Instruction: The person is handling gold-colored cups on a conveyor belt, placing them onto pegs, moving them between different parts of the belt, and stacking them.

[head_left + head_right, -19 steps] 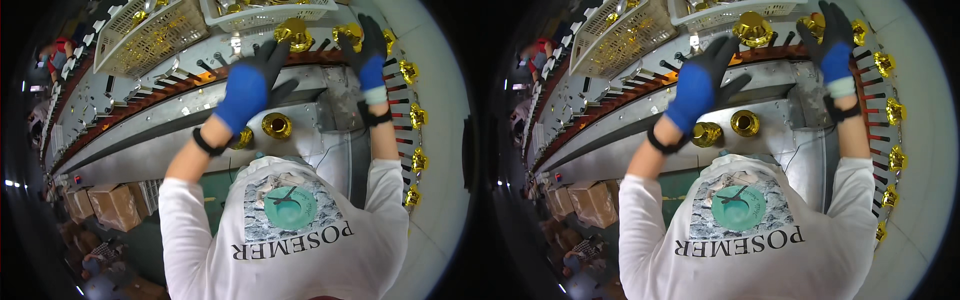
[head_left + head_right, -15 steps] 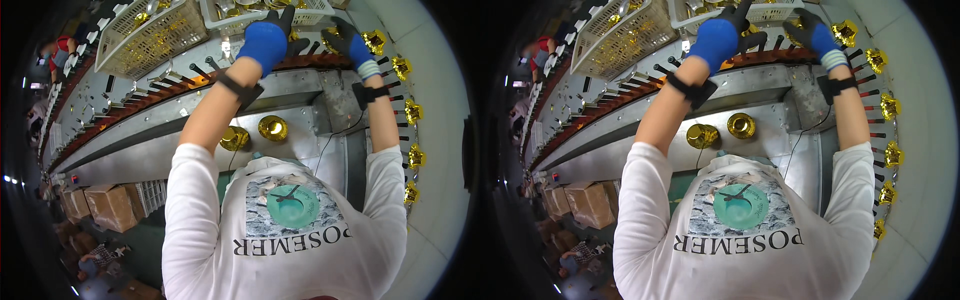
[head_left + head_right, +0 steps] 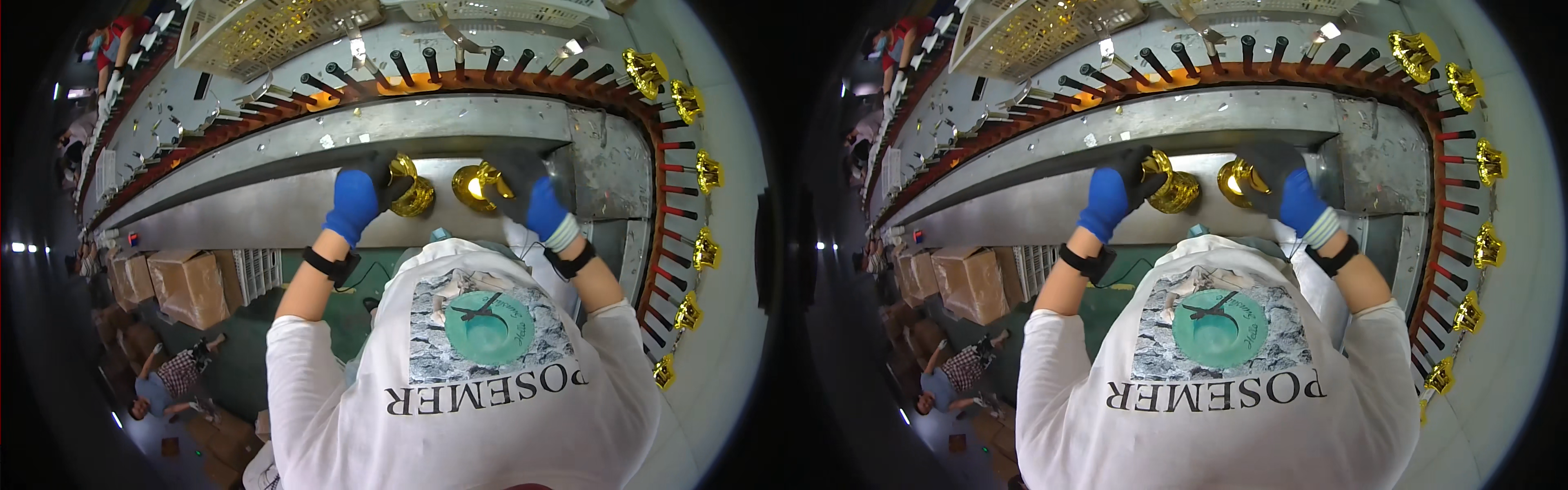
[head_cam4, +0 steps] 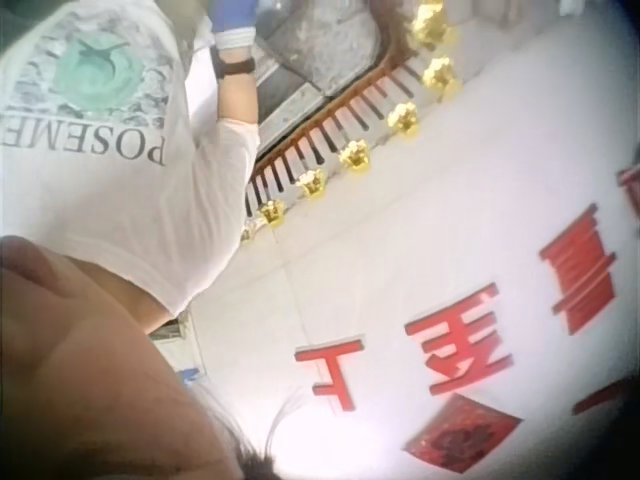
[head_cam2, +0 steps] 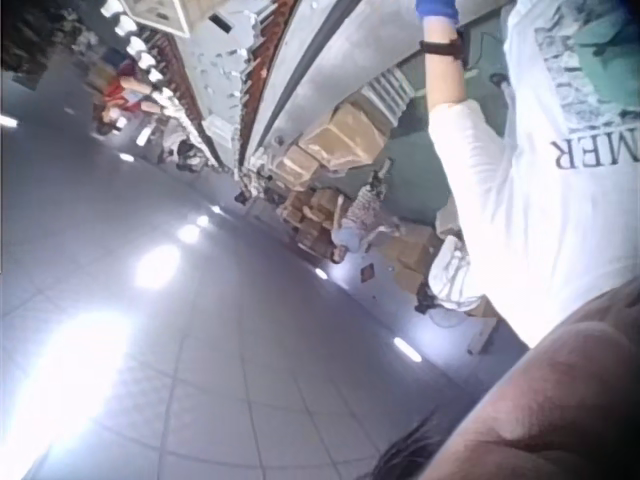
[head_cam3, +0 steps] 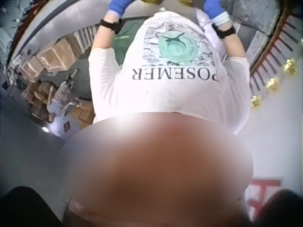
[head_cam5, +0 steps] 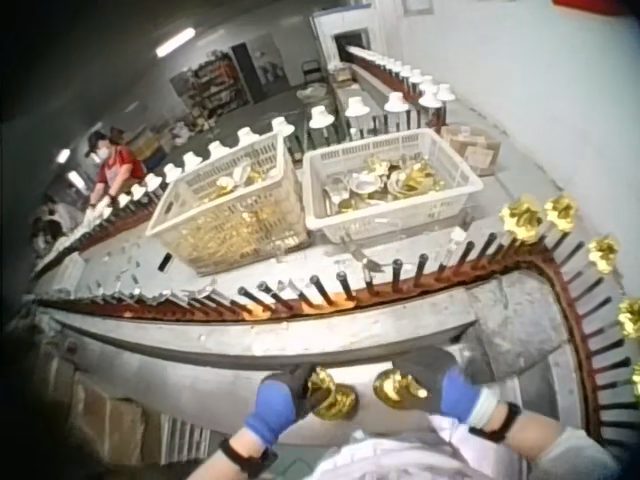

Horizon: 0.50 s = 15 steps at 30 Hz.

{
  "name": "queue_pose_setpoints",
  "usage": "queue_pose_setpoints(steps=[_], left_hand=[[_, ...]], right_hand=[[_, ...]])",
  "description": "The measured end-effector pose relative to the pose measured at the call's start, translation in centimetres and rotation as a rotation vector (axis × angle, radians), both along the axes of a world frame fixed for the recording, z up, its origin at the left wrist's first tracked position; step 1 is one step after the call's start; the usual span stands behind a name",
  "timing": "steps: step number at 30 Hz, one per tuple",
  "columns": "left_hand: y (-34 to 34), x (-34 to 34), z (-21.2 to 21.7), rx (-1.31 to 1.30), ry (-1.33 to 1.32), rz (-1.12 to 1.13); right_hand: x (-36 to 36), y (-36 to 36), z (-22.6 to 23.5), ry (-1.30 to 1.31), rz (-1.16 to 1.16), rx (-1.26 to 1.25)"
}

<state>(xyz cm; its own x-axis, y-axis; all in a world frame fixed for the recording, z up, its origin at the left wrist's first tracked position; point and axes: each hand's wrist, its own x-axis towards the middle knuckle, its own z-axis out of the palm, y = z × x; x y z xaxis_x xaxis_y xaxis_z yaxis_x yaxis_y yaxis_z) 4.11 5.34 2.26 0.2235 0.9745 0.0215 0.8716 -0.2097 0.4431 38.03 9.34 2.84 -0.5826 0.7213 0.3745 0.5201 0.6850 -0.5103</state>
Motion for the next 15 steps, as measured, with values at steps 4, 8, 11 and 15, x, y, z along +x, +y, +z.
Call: queue_pose_setpoints(steps=[4,8,11,15], left_hand=[[-3.0,1.5,-5.2,-0.010,0.172,0.003],[-3.3,2.3,-6.3,0.167,0.121,0.044],[-5.4,1.1,-5.4,0.098,-0.194,0.228],[-10.0,-2.8,-12.4,-0.302,-0.941,0.732]], right_hand=[[-3.6,-2.0,-5.7,-0.030,0.033,-0.051],[-4.6,-2.1,-9.2,-0.242,0.009,-0.145],[-3.1,-3.2,-7.9,-0.031,-0.098,-0.223],[0.8,-3.5,-11.6,0.069,-0.088,-0.731]])
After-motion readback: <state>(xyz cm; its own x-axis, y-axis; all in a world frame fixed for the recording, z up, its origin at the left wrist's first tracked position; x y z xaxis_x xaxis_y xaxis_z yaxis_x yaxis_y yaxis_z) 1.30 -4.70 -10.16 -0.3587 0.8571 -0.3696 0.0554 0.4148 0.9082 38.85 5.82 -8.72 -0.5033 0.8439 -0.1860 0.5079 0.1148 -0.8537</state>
